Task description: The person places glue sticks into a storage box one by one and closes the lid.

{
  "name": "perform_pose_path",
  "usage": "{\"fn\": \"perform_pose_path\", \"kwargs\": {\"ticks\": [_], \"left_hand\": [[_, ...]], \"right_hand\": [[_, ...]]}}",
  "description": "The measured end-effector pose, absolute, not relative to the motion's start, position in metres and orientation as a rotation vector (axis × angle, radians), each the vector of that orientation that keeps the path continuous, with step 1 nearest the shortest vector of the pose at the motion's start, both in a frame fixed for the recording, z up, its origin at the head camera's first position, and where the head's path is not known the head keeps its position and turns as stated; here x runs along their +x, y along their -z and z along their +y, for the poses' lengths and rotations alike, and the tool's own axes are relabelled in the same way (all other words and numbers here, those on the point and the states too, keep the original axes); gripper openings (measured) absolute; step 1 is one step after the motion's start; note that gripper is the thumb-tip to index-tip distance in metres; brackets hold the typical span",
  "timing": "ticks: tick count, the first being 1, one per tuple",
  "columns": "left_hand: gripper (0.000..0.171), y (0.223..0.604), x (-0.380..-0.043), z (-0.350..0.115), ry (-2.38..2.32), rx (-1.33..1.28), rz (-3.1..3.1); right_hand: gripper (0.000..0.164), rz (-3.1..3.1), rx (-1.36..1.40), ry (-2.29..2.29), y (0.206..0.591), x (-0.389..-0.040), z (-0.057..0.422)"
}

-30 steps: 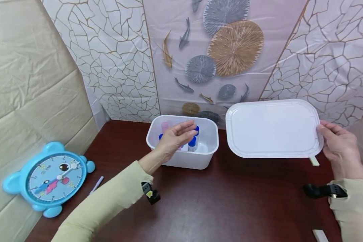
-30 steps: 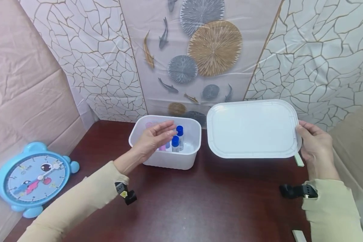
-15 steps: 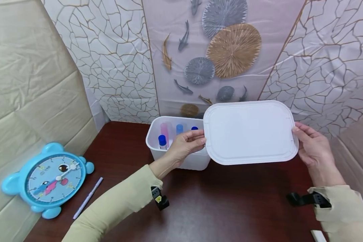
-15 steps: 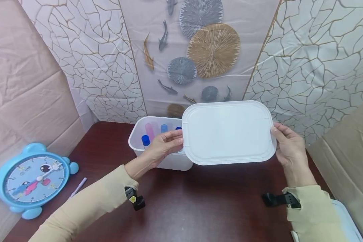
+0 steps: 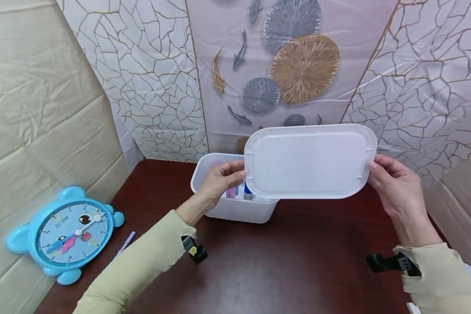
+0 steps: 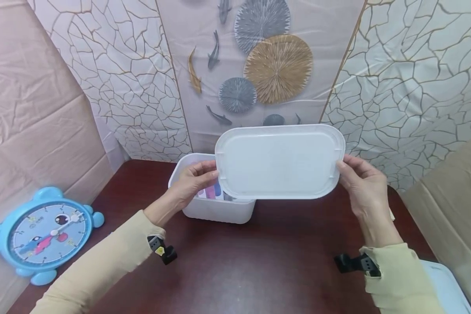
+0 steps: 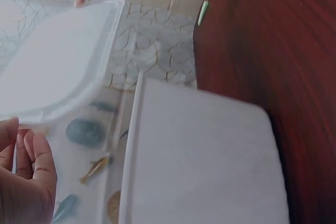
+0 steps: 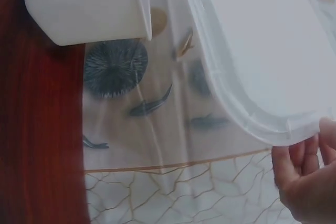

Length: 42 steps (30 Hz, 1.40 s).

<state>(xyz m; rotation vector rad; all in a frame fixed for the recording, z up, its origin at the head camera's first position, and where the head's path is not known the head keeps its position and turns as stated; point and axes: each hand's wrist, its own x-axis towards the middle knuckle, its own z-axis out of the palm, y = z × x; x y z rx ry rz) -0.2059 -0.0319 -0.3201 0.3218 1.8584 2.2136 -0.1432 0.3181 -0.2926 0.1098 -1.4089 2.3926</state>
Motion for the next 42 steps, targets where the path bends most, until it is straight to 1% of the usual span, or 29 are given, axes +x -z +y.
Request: {"fn": "perform_pose_path", "kwargs": {"ticks": [8, 14, 19, 26, 28, 30, 34, 36, 42], "left_hand": [[0.030, 0.319, -0.213, -0.043, -2.311, 0.320, 1.993], [0.034, 0.325, -0.220, -0.055, -2.385, 0.343, 1.997], [0.035, 0.327, -0.225, -0.068, -2.390, 0.284, 1.975], [0.037, 0.328, -0.233, -0.090, -2.284, 0.241, 2.018], [0.039, 0.329, -0.235, -0.097, -2.253, 0.228, 2.050], [0.042, 0.331, -0.236, -0.104, -2.212, 0.216, 2.099], [0.046, 0.337, -0.241, -0.116, -2.145, 0.193, 2.186], [0.046, 0.340, -0.243, -0.121, -2.108, 0.193, 2.217], [0.048, 0.347, -0.248, -0.139, -2.027, 0.161, 2.253]], "right_hand": [[0.015, -1.453, 0.182, -2.171, 0.288, -0.141, 0.295], [0.025, -1.611, 0.336, -2.148, 0.298, -0.142, 0.288], [0.027, -1.703, 0.385, -2.227, 0.306, -0.146, 0.284], [0.019, -1.823, 0.240, -2.294, 0.316, -0.158, 0.269], [0.019, -1.860, 0.188, -2.299, 0.319, -0.164, 0.263], [0.025, -1.902, 0.145, -2.299, 0.323, -0.170, 0.255], [0.046, -2.015, 0.077, -2.249, 0.331, -0.181, 0.242], [0.052, -2.083, 0.054, -2.200, 0.334, -0.184, 0.236], [0.048, -2.286, -0.023, -2.058, 0.345, -0.195, 0.219]]}}
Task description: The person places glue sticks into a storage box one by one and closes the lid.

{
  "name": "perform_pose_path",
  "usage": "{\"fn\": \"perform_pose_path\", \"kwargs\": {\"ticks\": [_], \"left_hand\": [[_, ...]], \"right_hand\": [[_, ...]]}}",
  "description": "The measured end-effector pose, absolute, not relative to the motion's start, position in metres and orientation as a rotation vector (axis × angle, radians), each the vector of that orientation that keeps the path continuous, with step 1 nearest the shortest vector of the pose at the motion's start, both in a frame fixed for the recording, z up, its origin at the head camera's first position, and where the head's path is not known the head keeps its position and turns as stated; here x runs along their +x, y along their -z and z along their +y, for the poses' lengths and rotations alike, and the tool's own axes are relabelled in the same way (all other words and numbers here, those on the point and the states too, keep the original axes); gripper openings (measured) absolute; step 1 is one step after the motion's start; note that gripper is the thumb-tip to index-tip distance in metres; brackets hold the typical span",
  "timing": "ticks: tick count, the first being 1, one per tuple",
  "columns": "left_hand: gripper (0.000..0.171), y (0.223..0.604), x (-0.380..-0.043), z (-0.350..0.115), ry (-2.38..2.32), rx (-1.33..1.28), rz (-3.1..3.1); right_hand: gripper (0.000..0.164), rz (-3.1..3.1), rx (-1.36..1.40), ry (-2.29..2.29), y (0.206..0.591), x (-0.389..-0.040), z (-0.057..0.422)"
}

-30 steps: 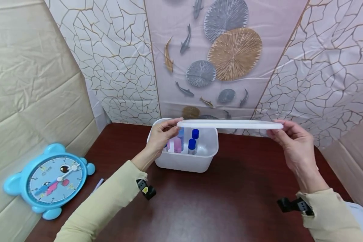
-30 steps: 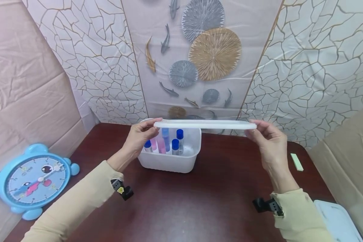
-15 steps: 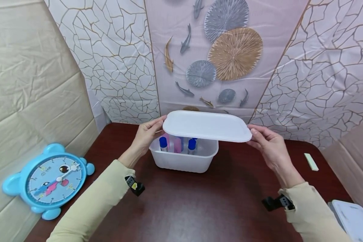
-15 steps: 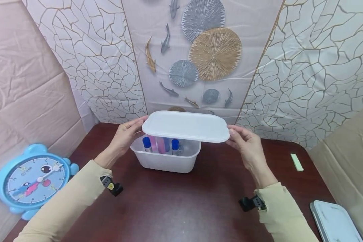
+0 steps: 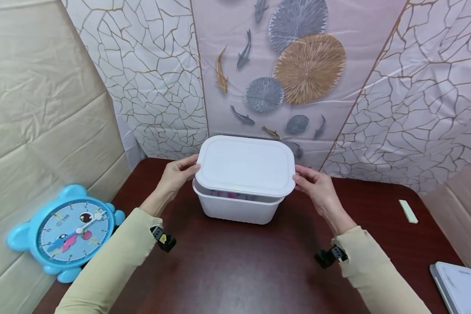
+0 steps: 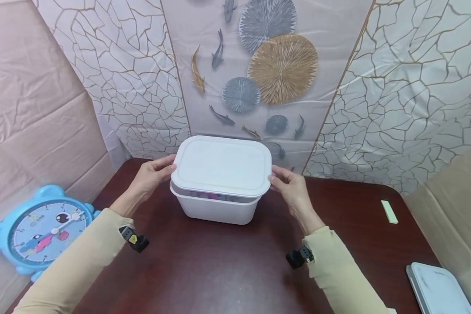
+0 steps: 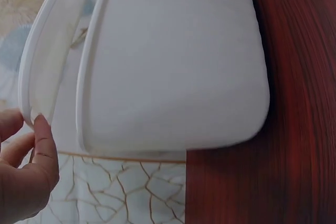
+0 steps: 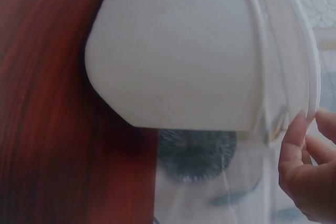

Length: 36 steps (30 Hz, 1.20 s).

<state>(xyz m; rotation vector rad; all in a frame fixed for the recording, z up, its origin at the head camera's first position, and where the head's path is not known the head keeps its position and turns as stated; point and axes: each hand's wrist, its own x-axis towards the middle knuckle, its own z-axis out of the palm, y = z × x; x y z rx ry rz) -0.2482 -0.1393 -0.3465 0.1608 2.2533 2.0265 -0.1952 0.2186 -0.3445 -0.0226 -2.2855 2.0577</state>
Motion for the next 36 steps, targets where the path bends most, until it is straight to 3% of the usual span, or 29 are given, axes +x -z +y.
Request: {"fn": "perform_pose_path", "kwargs": {"ticks": [14, 36], "left_hand": [[0.049, 0.358, -0.248, -0.148, -1.777, 0.095, 2.423], [0.052, 0.367, -0.245, -0.152, -1.707, 0.054, 2.385]], "right_hand": [[0.043, -2.498, -0.069, -1.797, 0.361, -0.205, 0.206], [0.045, -2.423, -0.195, -2.023, 0.370, -0.194, 0.203]]}}
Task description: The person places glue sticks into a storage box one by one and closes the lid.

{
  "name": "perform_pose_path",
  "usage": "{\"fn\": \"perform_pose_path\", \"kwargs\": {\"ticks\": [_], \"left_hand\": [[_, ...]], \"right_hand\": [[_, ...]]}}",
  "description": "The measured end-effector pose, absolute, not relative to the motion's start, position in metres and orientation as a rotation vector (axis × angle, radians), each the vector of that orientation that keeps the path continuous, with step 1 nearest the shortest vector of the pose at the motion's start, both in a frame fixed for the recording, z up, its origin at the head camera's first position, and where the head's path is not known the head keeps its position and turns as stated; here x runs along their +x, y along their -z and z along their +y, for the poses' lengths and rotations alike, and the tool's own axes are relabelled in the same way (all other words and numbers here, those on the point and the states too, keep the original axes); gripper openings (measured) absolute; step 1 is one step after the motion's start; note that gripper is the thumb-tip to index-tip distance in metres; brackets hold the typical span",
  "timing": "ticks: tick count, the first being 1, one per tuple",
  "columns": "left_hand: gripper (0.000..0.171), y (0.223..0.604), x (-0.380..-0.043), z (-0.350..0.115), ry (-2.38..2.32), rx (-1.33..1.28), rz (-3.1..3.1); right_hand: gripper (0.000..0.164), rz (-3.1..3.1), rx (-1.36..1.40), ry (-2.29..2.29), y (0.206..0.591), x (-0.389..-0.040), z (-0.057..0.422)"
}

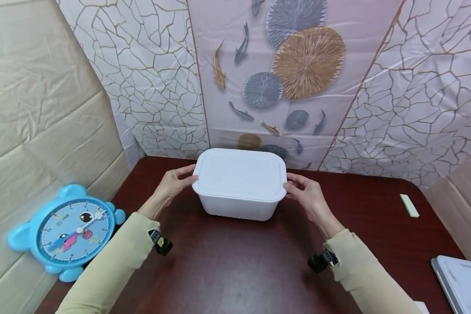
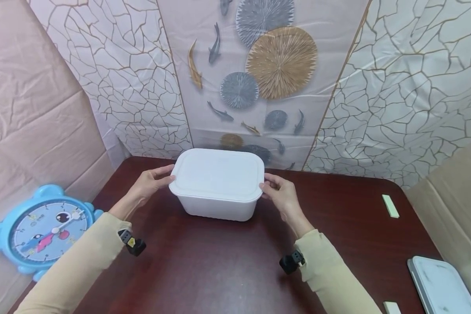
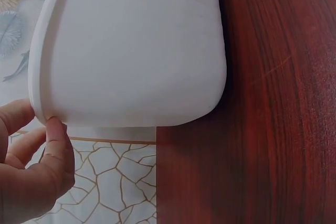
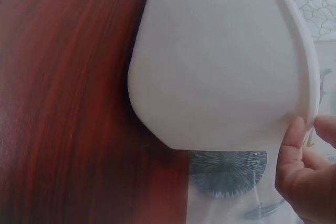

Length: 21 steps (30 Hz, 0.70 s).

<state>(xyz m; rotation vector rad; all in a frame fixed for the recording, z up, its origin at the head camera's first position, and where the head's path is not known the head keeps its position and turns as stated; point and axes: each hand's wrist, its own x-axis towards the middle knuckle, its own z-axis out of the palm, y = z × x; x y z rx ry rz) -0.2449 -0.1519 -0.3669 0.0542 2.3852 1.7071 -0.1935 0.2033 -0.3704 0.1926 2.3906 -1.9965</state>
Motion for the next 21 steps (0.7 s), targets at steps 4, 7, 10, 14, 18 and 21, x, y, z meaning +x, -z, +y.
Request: {"fn": "perform_pose_path", "kwargs": {"ticks": [4, 7, 10, 14, 18, 21], "left_hand": [[0.052, 0.367, -0.244, -0.152, -1.726, 0.045, 2.370], [0.052, 0.368, -0.245, -0.149, -1.738, 0.031, 2.365], [0.052, 0.368, -0.244, -0.145, -1.751, 0.027, 2.358], [0.052, 0.369, -0.242, -0.139, -1.767, 0.046, 2.344], [0.051, 0.370, -0.241, -0.133, -1.769, 0.085, 2.330], [0.050, 0.369, -0.239, -0.128, -1.772, 0.121, 2.311]], "right_hand": [[0.044, 2.338, 0.220, 2.056, 0.372, -0.193, 0.202], [0.045, 2.297, 0.224, 2.088, 0.373, -0.193, 0.204], [0.047, 2.253, 0.222, 2.118, 0.372, -0.190, 0.207], [0.051, 2.207, 0.215, 2.137, 0.370, -0.185, 0.215], [0.056, 2.194, 0.194, 2.123, 0.368, -0.179, 0.224], [0.058, 2.193, 0.171, 2.121, 0.367, -0.175, 0.232]]}}
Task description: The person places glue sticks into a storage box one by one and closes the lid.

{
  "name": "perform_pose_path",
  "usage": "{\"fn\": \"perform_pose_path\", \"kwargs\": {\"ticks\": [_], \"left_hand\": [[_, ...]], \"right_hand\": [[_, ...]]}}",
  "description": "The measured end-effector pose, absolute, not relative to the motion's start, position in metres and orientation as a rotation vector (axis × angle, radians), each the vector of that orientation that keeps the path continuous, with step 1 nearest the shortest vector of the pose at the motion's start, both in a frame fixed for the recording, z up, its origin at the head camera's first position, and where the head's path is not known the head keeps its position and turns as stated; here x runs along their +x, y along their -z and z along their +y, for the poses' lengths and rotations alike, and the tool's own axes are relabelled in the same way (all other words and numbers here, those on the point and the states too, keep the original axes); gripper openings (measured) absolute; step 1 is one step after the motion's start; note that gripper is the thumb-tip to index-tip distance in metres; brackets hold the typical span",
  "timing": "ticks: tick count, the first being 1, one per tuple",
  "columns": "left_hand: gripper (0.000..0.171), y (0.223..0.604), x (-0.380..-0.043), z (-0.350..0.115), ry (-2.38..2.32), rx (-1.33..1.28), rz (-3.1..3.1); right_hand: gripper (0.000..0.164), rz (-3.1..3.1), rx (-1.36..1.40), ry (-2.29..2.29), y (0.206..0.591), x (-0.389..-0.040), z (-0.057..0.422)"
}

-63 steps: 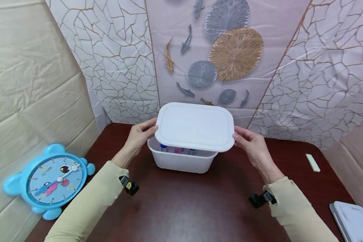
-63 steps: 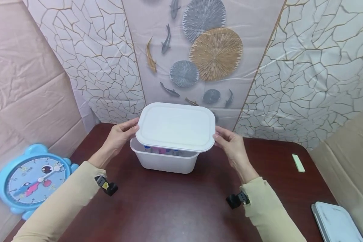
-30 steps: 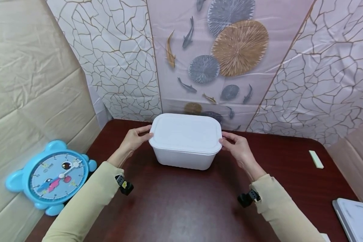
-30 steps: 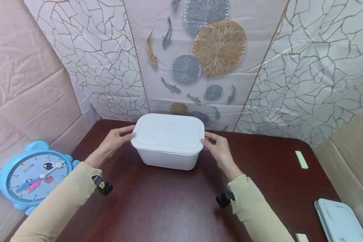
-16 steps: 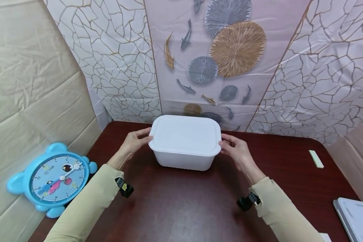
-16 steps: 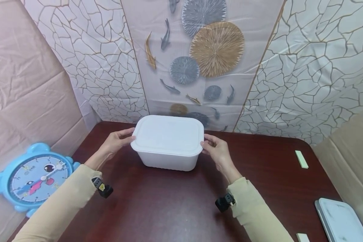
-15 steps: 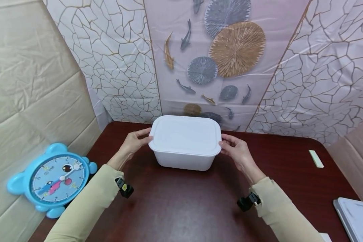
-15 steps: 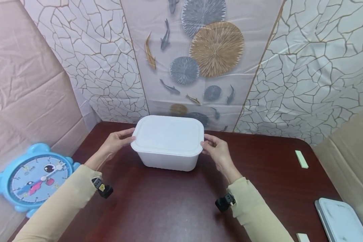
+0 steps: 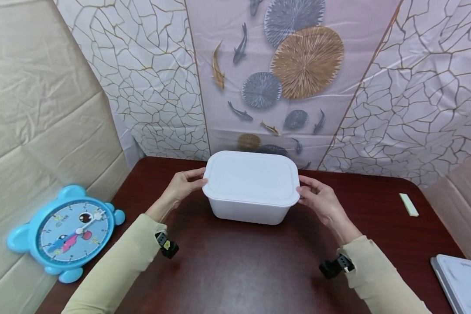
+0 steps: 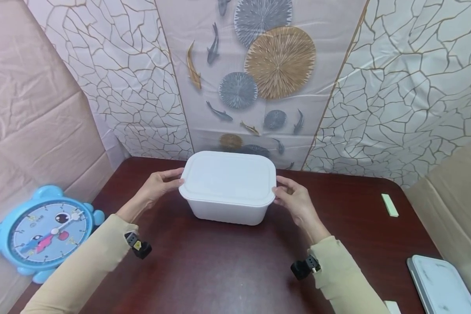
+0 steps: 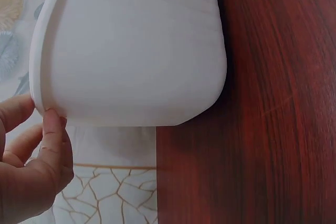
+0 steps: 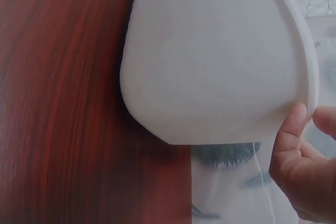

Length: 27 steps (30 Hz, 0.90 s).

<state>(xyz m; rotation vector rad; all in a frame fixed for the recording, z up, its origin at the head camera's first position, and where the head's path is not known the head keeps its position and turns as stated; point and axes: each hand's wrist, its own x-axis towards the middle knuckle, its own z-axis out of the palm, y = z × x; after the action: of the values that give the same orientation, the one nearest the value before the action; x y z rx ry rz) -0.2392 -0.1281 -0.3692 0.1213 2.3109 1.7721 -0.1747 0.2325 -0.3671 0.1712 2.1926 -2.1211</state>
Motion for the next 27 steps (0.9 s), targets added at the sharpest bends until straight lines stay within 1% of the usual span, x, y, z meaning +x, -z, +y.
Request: {"fn": "perform_pose_path", "kwargs": {"ticks": [12, 22, 27], "left_hand": [[0.047, 0.365, -0.232, -0.106, -1.734, 0.206, 2.284], [0.047, 0.366, -0.232, -0.100, -1.724, 0.232, 2.286], [0.047, 0.367, -0.233, -0.101, -1.699, 0.248, 2.321]], "right_hand": [[0.060, 2.193, 0.102, 2.128, 0.366, -0.160, 0.263], [0.059, 2.200, 0.127, 2.122, 0.369, -0.155, 0.272], [0.062, 2.197, 0.122, 2.109, 0.369, -0.156, 0.273]]}}
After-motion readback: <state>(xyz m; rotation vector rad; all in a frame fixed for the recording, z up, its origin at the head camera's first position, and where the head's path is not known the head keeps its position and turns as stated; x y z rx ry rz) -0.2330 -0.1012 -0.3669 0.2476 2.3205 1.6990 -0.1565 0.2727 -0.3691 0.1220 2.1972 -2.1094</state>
